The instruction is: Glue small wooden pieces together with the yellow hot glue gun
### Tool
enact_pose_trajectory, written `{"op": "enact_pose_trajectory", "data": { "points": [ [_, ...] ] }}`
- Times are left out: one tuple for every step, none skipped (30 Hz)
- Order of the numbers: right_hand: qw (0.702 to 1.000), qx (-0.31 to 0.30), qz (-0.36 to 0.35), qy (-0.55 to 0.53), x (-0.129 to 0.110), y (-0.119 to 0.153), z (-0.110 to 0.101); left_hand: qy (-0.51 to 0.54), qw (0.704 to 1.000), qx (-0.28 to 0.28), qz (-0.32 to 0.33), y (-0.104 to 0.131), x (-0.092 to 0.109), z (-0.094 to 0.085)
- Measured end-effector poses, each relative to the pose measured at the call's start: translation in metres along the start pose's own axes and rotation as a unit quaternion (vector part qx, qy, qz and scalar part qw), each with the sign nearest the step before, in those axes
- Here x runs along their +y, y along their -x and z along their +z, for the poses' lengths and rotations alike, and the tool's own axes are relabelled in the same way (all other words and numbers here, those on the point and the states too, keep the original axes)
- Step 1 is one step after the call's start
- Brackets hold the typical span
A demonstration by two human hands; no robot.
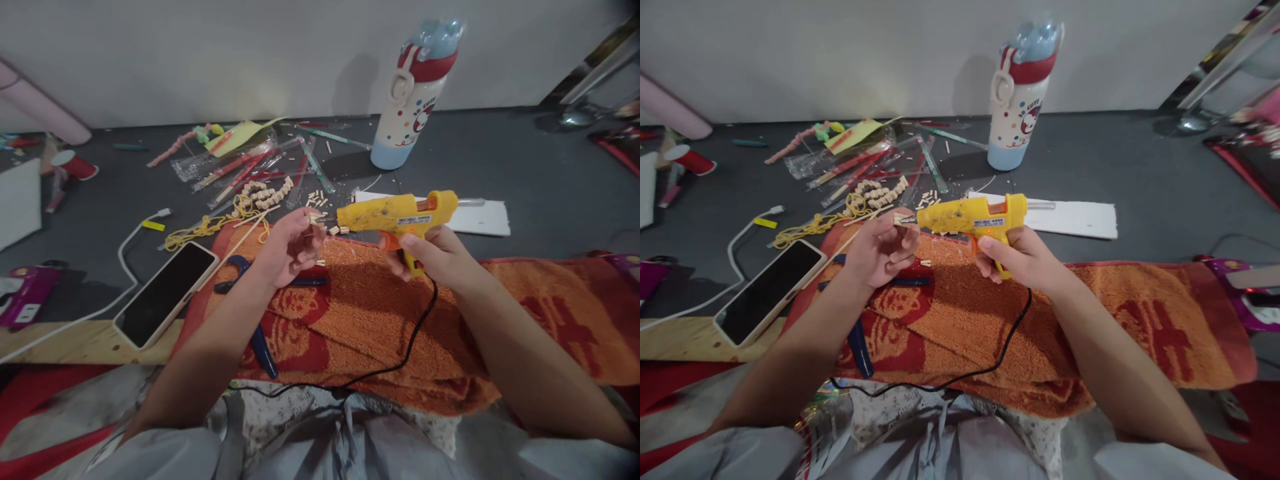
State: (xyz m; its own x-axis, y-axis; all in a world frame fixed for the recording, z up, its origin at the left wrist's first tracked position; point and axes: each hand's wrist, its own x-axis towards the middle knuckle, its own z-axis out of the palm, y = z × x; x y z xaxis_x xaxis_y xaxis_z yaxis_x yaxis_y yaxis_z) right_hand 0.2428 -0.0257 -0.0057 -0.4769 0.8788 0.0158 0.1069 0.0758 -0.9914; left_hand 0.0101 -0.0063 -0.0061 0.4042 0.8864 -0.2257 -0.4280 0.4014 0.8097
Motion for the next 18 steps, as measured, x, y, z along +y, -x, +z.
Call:
{"op": "enact_pose_trajectory", "data": {
  "points": [
    [1.0,-0.001,0.005,0.0,0.0005,0.0003,-0.0006,-0.001,1.0,0.0,0.0,0.0,0.0,0.0],
    [1.0,-0.002,0.01,-0.001,0.0009,0.0006,-0.0011,-0.001,1.0,0.0,0.0,0.0,0.0001,0.0001],
    [1.0,-0.004,0.012,-0.003,0.0013,0.0009,-0.0016,0.0,1.0,-0.001,0.0,0.0001,0.0001,0.0003],
    [1.0,-0.004,0.011,-0.007,0.0015,0.0012,-0.0019,0.0,1.0,-0.003,0.0,0.0002,0.0002,0.0005],
    [1.0,-0.004,0.011,-0.01,0.0016,0.0013,-0.002,0.0,1.0,-0.004,0.001,0.0003,0.0003,0.0007],
    [1.0,-0.004,0.011,-0.012,0.0015,0.0015,-0.002,0.0,1.0,-0.003,0.001,0.0005,0.0003,0.001],
    [1.0,-0.004,0.012,-0.013,0.0012,0.0016,-0.0019,0.0,1.0,-0.001,0.001,0.0006,0.0004,0.0013],
    [1.0,-0.004,0.014,-0.013,0.0009,0.0016,-0.0018,0.0,1.0,0.002,0.001,0.0008,0.0004,0.0015],
    [1.0,-0.002,0.016,-0.012,0.0006,0.0016,-0.0016,0.0,1.0,0.005,0.0,0.0009,0.0005,0.0016],
    [1.0,0.001,0.02,-0.012,0.0004,0.0017,-0.0014,0.001,1.0,0.007,0.0,0.001,0.0005,0.0017],
    [1.0,0.004,0.021,-0.012,0.0004,0.0017,-0.0013,0.001,1.0,0.008,0.0,0.0011,0.0005,0.0017],
    [1.0,0.008,0.021,-0.014,0.0005,0.0018,-0.0013,0.001,1.0,0.008,0.0,0.0011,0.0004,0.0016],
    [1.0,0.009,0.021,-0.016,0.0008,0.0019,-0.0013,0.0,1.0,0.006,0.001,0.0011,0.0004,0.0014],
    [1.0,0.01,0.021,-0.019,0.0013,0.002,-0.0014,0.0,1.0,0.005,0.001,0.001,0.0003,0.0011],
    [1.0,0.01,0.02,-0.02,0.002,0.0021,-0.0016,-0.001,1.0,0.004,0.001,0.0009,0.0002,0.0007],
    [1.0,0.01,0.021,-0.02,0.0027,0.0023,-0.0018,-0.002,1.0,0.003,0.001,0.0008,0.0001,0.0002],
    [1.0,0.009,0.023,-0.02,0.0034,0.0025,-0.002,-0.003,1.0,0.004,0.0,0.0006,-0.0001,-0.0002],
    [0.999,0.008,0.025,-0.019,0.0042,0.0027,-0.0022,-0.003,1.0,0.003,0.0,0.0004,-0.0002,-0.0006]
  ]
}}
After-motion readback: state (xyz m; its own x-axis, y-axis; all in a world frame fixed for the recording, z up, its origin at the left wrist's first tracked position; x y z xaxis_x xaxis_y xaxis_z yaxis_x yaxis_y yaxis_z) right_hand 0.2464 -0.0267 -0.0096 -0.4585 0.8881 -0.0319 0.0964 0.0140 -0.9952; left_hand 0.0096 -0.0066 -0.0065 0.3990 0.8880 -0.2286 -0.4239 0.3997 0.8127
